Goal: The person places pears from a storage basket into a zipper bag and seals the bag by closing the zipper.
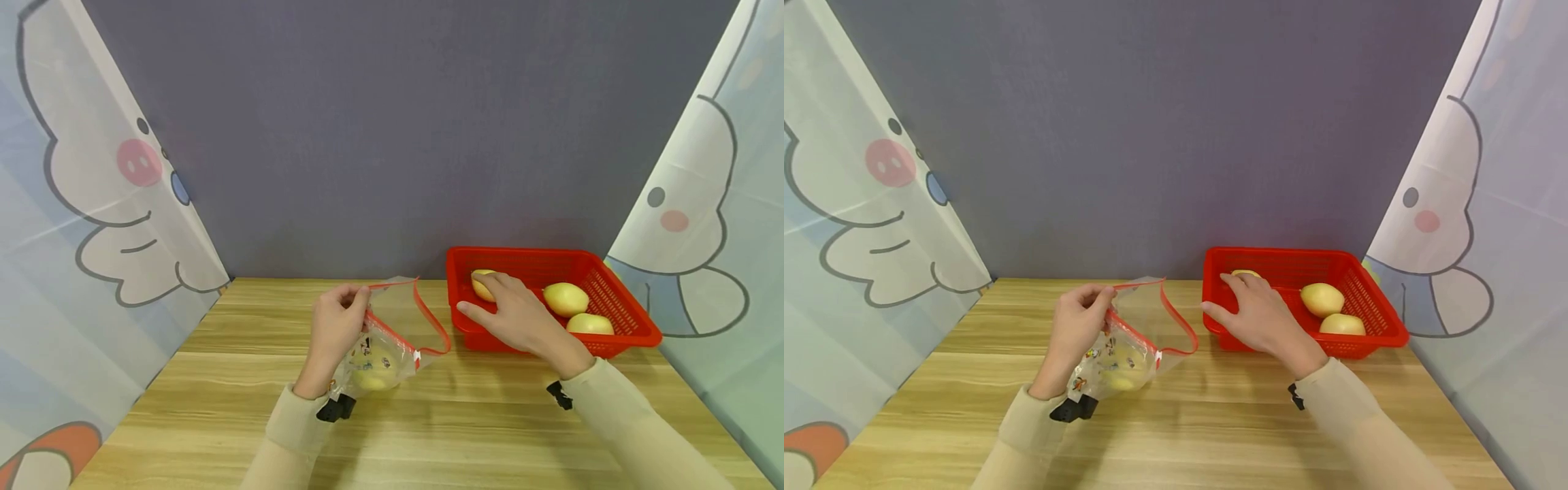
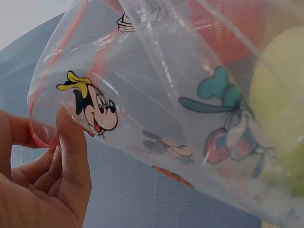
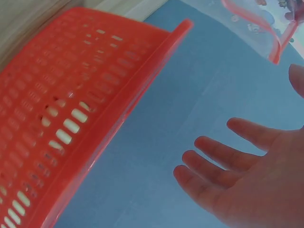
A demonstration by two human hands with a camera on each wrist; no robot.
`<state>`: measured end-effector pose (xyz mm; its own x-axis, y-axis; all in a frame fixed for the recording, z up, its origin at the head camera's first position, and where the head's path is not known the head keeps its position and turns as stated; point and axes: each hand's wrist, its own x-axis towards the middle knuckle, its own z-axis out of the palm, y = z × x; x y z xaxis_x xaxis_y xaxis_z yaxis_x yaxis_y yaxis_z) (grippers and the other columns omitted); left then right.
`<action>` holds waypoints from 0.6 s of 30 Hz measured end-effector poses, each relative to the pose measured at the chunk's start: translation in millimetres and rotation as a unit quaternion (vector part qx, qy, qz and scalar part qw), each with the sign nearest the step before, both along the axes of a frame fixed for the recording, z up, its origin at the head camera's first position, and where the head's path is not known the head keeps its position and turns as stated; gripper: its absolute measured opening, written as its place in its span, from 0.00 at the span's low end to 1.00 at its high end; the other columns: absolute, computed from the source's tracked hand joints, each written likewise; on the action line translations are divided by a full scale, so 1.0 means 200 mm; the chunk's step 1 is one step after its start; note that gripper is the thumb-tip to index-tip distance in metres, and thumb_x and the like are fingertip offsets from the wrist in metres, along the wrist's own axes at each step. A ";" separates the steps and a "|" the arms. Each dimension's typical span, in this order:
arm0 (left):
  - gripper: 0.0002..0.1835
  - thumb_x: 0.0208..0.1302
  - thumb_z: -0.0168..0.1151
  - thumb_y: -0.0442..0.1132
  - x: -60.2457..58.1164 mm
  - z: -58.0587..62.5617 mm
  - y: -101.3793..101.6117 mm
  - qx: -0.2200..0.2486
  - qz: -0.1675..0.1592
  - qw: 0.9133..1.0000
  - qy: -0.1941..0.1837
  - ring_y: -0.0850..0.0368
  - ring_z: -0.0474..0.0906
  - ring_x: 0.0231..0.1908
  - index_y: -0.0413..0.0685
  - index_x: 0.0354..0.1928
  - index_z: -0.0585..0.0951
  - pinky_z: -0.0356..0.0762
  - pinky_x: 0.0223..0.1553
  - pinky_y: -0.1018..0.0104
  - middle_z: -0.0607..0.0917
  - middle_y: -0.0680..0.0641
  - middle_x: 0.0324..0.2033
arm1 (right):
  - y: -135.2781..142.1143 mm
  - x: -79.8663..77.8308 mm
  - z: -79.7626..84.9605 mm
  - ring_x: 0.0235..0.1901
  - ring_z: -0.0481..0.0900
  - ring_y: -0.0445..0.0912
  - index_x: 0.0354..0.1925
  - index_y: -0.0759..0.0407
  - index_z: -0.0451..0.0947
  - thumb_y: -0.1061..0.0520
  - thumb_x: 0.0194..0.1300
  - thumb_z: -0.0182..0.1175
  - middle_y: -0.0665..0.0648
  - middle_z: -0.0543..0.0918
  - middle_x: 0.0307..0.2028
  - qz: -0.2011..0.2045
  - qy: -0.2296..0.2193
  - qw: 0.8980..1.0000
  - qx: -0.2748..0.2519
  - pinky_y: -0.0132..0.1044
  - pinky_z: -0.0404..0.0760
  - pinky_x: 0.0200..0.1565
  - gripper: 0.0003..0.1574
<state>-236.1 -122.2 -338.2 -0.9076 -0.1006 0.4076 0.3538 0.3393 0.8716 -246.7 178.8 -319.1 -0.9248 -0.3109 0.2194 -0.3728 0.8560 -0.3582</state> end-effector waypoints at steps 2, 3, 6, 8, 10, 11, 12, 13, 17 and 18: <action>0.12 0.75 0.59 0.41 0.00 0.00 0.00 0.000 -0.001 1.000 0.001 0.52 0.79 0.15 0.41 0.40 0.87 0.81 0.17 0.62 0.82 0.46 0.20 | 0.02 0.00 0.00 0.73 0.56 0.65 0.75 0.61 0.62 0.21 0.69 0.47 0.65 0.63 0.74 -0.003 -0.001 1.000 0.008 0.68 0.57 0.70 0.57; 0.12 0.75 0.60 0.41 0.00 0.00 0.00 0.000 -0.001 1.000 0.001 0.52 0.79 0.15 0.41 0.41 0.87 0.81 0.17 0.62 0.82 0.46 0.20 | 0.02 -0.01 0.00 0.73 0.56 0.66 0.75 0.61 0.63 0.21 0.69 0.47 0.66 0.64 0.73 -0.004 0.000 1.000 0.012 0.68 0.57 0.70 0.57; 0.12 0.75 0.59 0.41 0.00 0.00 0.00 0.002 -0.003 1.000 0.000 0.52 0.79 0.15 0.42 0.41 0.87 0.81 0.17 0.62 0.82 0.46 0.21 | 0.05 -0.02 0.00 0.72 0.57 0.67 0.75 0.62 0.63 0.22 0.69 0.47 0.68 0.64 0.73 -0.009 0.002 1.000 0.025 0.68 0.57 0.70 0.56; 0.12 0.75 0.59 0.41 0.00 0.00 0.00 0.002 -0.003 1.000 -0.002 0.52 0.79 0.15 0.42 0.41 0.87 0.81 0.17 0.62 0.82 0.46 0.21 | 0.06 -0.02 0.00 0.72 0.57 0.67 0.75 0.63 0.63 0.22 0.70 0.48 0.69 0.64 0.73 -0.011 0.002 0.999 0.031 0.68 0.57 0.70 0.57; 0.12 0.75 0.59 0.41 0.00 0.01 0.00 0.003 -0.003 1.000 -0.005 0.52 0.79 0.15 0.42 0.40 0.87 0.82 0.18 0.62 0.82 0.46 0.21 | 0.07 -0.02 0.00 0.72 0.57 0.68 0.75 0.63 0.62 0.22 0.70 0.48 0.70 0.64 0.72 -0.013 0.002 0.999 0.033 0.68 0.57 0.70 0.57; 0.12 0.75 0.59 0.41 0.00 0.01 0.00 0.003 -0.003 1.000 -0.006 0.52 0.79 0.15 0.42 0.40 0.87 0.82 0.18 0.62 0.82 0.46 0.21 | 0.08 -0.03 0.00 0.71 0.57 0.68 0.75 0.64 0.62 0.22 0.70 0.48 0.70 0.64 0.72 -0.015 0.003 0.999 0.033 0.68 0.57 0.70 0.57; 0.12 0.75 0.59 0.41 0.00 0.01 0.00 0.003 -0.003 1.000 -0.007 0.52 0.79 0.15 0.42 0.40 0.87 0.82 0.18 0.62 0.82 0.46 0.21 | 0.09 -0.03 0.00 0.71 0.58 0.68 0.75 0.64 0.62 0.22 0.70 0.48 0.70 0.65 0.72 -0.016 0.004 0.999 0.034 0.68 0.58 0.70 0.57; 0.12 0.75 0.59 0.41 0.00 0.01 0.01 0.002 -0.002 1.000 -0.009 0.52 0.79 0.15 0.42 0.40 0.87 0.82 0.18 0.62 0.82 0.46 0.21 | 0.09 -0.03 0.00 0.71 0.58 0.68 0.75 0.64 0.62 0.22 0.70 0.48 0.71 0.65 0.71 -0.017 0.006 0.999 0.035 0.68 0.58 0.70 0.57; 0.12 0.75 0.59 0.41 0.00 0.01 0.01 0.001 -0.001 1.000 -0.013 0.52 0.79 0.15 0.41 0.41 0.87 0.82 0.18 0.62 0.82 0.46 0.22 | 0.14 -0.04 0.01 0.70 0.60 0.69 0.74 0.65 0.63 0.23 0.70 0.48 0.71 0.66 0.70 -0.025 0.018 0.999 0.043 0.69 0.60 0.68 0.56; 0.12 0.75 0.60 0.41 0.00 0.01 0.01 0.001 -0.001 1.000 -0.013 0.52 0.79 0.15 0.41 0.42 0.87 0.82 0.18 0.62 0.82 0.45 0.22 | 0.15 -0.04 0.01 0.69 0.60 0.69 0.74 0.66 0.63 0.23 0.71 0.48 0.71 0.66 0.70 -0.026 0.021 0.998 0.047 0.69 0.60 0.68 0.56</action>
<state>-235.3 -120.5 -335.4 -0.9185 -0.0994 0.3827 0.3310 0.3361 0.8817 -255.6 208.3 -317.5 -0.9308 -0.2832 0.2311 -0.3396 0.9039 -0.2601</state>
